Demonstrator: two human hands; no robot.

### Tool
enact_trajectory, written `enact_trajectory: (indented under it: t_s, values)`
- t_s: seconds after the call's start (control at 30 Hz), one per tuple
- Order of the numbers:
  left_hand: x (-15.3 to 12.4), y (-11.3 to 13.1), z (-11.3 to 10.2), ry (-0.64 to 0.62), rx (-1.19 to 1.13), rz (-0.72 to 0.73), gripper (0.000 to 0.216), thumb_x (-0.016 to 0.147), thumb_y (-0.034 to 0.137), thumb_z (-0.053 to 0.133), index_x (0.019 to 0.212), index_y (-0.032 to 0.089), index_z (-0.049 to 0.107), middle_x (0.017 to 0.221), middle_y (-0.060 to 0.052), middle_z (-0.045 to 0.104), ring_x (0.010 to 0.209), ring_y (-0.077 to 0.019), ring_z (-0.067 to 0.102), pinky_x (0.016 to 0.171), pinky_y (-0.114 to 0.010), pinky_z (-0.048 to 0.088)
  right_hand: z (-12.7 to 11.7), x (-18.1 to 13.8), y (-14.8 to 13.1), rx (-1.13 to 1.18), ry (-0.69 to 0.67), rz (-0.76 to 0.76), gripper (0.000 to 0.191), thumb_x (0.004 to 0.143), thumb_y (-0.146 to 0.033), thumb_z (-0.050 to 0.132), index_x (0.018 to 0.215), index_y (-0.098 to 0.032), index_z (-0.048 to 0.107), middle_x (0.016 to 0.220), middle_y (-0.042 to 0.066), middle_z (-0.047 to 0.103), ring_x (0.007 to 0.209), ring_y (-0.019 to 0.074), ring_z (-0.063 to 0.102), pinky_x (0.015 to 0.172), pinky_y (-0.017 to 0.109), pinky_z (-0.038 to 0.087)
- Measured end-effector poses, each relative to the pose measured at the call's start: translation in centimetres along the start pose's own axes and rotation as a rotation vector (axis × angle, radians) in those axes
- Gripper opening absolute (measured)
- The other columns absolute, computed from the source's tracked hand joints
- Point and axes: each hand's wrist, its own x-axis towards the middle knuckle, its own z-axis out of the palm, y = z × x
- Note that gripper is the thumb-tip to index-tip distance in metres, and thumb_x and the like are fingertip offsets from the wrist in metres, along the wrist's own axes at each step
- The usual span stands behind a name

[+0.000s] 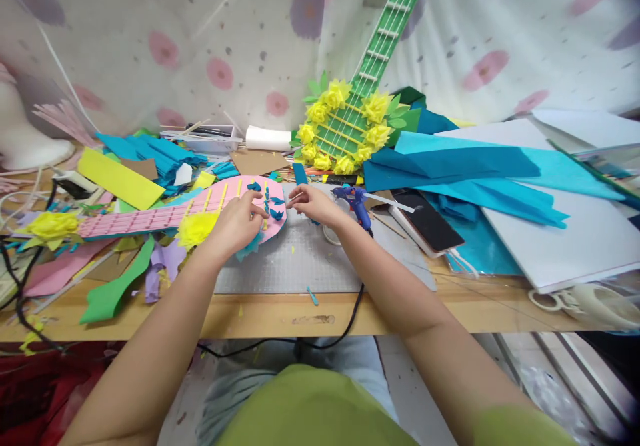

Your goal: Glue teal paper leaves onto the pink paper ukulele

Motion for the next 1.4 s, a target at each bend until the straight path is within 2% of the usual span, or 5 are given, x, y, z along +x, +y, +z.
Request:
enact_trajectory:
  t_s: [0.2,0.83,1.1,1.23,1.4]
  values:
    - [0.9,-1.4,1.8,0.044,0.113,0.164,0.05,0.074,0.011,0.044,0.124,0.013,0.046,0.101,-0.006,0.072,0.115,-0.0269,0.052,0.096,-0.043,0.039,1.0,0.5,-0.4,-0.016,-0.052,0.027,0.037,0.06,0.009,0.047,0.085,-0.019,0.049,0.075,0.0,0.069,0.077,0.0137,0.064,0.064,0.023,0.046]
    - [1.6,-1.1,1.5,-0.012,0.02,0.174,0.052,0.069,0.005,0.038,0.119,0.015,0.048,0.101,-0.005,0.072,0.105,-0.0206,0.061,0.094,-0.038,0.043,2.1,3.3,-1.2,-0.3,-0.106,0.023,0.03,0.065,-0.005,0.068,0.086,-0.018,0.05,0.064,-0.003,0.063,0.064,0.0134,0.061,0.055,0.021,0.043]
    - [1.5,-0.9,1.1,-0.022,-0.076,0.12,0.052,0.07,0.006,0.038,0.121,0.017,0.045,0.104,-0.004,0.071,0.105,-0.0198,0.061,0.092,-0.037,0.043,1.8,2.6,-1.1,-0.132,-0.109,0.111,0.031,0.067,-0.006,0.067,0.087,-0.019,0.048,0.059,-0.005,0.06,0.051,0.0083,0.051,0.045,0.018,0.033]
    - [1.9,-0.6,1.1,0.053,0.063,0.14,0.053,0.071,0.005,0.039,0.123,0.015,0.044,0.114,-0.006,0.067,0.112,-0.0232,0.054,0.099,-0.041,0.036,1.6,2.1,-1.1,-0.029,-0.106,0.141,0.032,0.067,-0.002,0.065,0.085,-0.02,0.046,0.053,-0.008,0.057,0.043,0.0072,0.043,0.041,0.019,0.029]
    - [2.6,0.0,0.9,-0.046,0.244,0.135,0.053,0.074,0.006,0.041,0.126,0.014,0.045,0.115,-0.008,0.066,0.117,-0.0293,0.046,0.098,-0.044,0.034,1.6,1.9,-0.9,0.077,-0.115,0.167,0.03,0.068,-0.001,0.063,0.084,-0.02,0.047,0.056,-0.007,0.059,0.046,0.0079,0.045,0.042,0.02,0.028]
